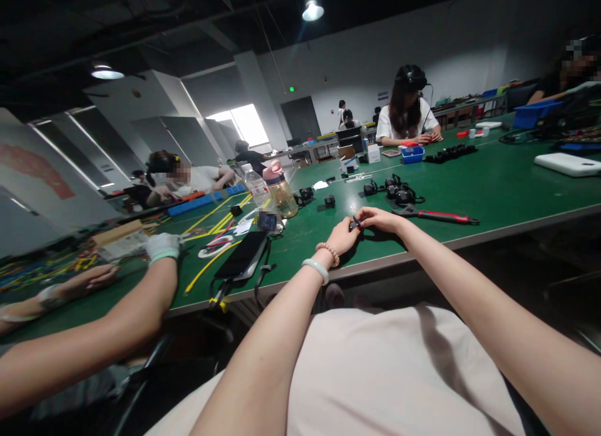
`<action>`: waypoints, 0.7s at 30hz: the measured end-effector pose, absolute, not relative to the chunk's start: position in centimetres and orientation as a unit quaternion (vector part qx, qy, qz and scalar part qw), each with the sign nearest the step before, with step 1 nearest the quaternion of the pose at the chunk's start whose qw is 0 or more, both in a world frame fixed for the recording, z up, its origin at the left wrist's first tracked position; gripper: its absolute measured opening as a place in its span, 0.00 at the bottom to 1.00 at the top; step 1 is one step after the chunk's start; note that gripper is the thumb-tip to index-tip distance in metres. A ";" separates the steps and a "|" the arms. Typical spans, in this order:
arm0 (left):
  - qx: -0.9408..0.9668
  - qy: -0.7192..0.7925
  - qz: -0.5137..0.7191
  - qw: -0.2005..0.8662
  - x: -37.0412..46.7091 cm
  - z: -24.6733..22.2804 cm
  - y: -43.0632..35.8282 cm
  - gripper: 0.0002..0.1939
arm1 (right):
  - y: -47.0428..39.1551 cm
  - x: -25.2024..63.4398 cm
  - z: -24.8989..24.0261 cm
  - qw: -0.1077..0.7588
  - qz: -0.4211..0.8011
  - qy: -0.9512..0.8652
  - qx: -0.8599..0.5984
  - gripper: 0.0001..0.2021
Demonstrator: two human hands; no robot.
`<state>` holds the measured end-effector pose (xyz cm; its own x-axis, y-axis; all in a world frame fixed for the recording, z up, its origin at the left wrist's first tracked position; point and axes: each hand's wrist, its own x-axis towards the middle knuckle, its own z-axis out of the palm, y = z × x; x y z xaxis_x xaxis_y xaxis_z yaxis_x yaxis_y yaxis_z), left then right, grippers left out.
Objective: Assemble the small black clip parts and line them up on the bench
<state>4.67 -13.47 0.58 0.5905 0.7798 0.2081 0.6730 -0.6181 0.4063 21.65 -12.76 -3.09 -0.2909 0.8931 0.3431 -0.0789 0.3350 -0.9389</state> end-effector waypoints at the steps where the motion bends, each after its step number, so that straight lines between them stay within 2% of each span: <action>1: 0.880 0.413 0.187 0.139 4.6 0.5 -13.5 0.15 | -12.7 21.7 -3.1 0.508 0.478 -0.641 -0.319 0.10; 6: 0.884 0.404 0.202 0.122 4.3 0.0 -13.3 0.16 | -12.7 21.6 -3.1 0.512 0.466 -0.635 -0.344 0.08; 11: 0.898 0.366 0.229 0.087 4.0 -0.5 -13.0 0.14 | -12.4 21.4 -3.2 0.527 0.509 -0.589 -0.341 0.07; 21: 0.919 0.306 0.206 -0.143 4.6 1.8 -15.6 0.16 | -12.3 21.3 -3.0 0.530 0.531 -0.575 -0.326 0.16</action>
<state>4.64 -15.65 1.77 0.7283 0.5027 0.4657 0.6205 -0.7721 -0.1370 21.32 -12.28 -3.05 -0.2247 0.9381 0.2637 -0.1887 0.2236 -0.9562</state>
